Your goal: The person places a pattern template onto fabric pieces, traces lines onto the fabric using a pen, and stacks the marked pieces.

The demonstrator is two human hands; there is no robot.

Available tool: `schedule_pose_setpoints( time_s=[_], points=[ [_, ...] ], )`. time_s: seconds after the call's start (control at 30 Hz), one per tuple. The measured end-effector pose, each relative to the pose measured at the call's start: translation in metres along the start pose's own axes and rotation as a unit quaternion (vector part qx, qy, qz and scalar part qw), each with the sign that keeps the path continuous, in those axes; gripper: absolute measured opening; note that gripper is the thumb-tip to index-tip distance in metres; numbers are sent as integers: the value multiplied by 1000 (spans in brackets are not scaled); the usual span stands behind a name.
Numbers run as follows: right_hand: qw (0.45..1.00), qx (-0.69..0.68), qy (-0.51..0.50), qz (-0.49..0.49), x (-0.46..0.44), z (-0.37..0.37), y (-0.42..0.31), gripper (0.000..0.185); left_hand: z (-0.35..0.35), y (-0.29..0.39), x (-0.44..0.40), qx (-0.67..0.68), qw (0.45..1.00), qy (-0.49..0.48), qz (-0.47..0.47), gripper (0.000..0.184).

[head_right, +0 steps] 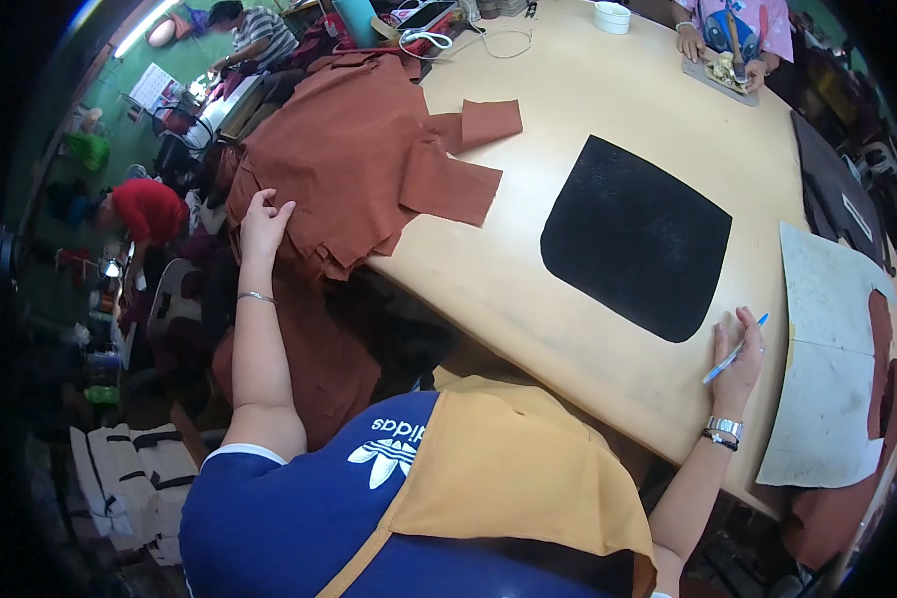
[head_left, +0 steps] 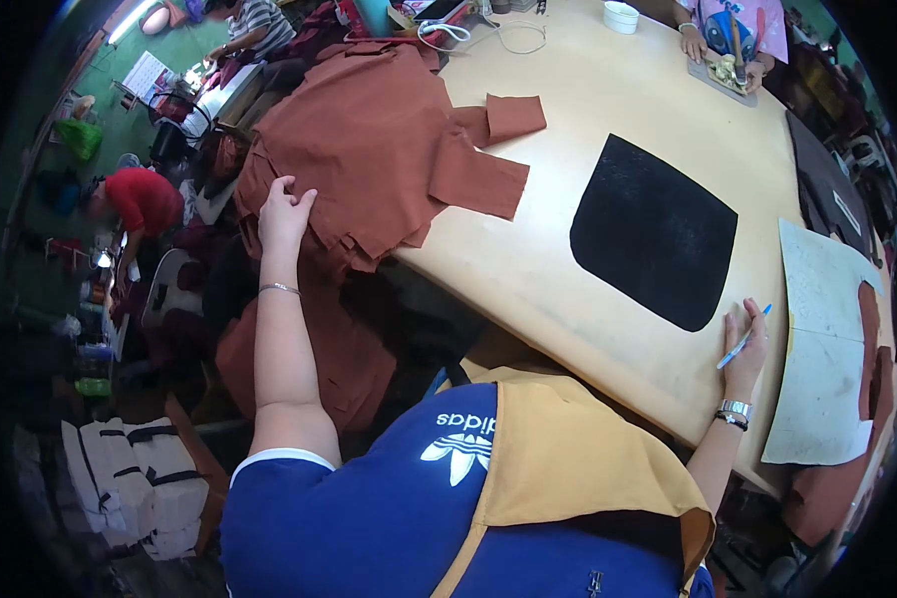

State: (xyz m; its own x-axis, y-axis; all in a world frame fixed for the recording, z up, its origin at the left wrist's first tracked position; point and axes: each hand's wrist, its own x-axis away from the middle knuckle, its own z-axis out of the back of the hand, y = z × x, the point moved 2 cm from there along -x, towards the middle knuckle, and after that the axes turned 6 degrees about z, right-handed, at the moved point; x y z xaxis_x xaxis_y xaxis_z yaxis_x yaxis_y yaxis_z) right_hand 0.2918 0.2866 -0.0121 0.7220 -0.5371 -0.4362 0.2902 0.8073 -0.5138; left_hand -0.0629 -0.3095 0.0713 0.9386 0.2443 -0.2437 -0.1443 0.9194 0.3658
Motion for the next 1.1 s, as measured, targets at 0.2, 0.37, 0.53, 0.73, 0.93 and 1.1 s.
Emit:
schedule_pose_setpoints(
  time_s=[0.2,0.37,0.53,0.73,0.93,1.1],
  points=[
    [1000,-6,3,13,1,-2,8,38,18,23,12,-64,998,-7,-17,27],
    [1000,4,6,19,1,-1,5,37,38,61,24,19,992,-14,-122,20],
    [999,-1,40,31,-3,5,-15,35,35,136,50,105,923,10,-369,29],
    [955,-147,45,255,-23,2,-141,66,19,246,140,154,825,126,-530,14],
    [942,-151,23,298,-33,-8,-177,38,-16,286,231,277,748,30,-603,13],
    [950,-122,52,283,-36,25,-153,18,-40,253,232,263,789,-97,-546,11]
  ],
)
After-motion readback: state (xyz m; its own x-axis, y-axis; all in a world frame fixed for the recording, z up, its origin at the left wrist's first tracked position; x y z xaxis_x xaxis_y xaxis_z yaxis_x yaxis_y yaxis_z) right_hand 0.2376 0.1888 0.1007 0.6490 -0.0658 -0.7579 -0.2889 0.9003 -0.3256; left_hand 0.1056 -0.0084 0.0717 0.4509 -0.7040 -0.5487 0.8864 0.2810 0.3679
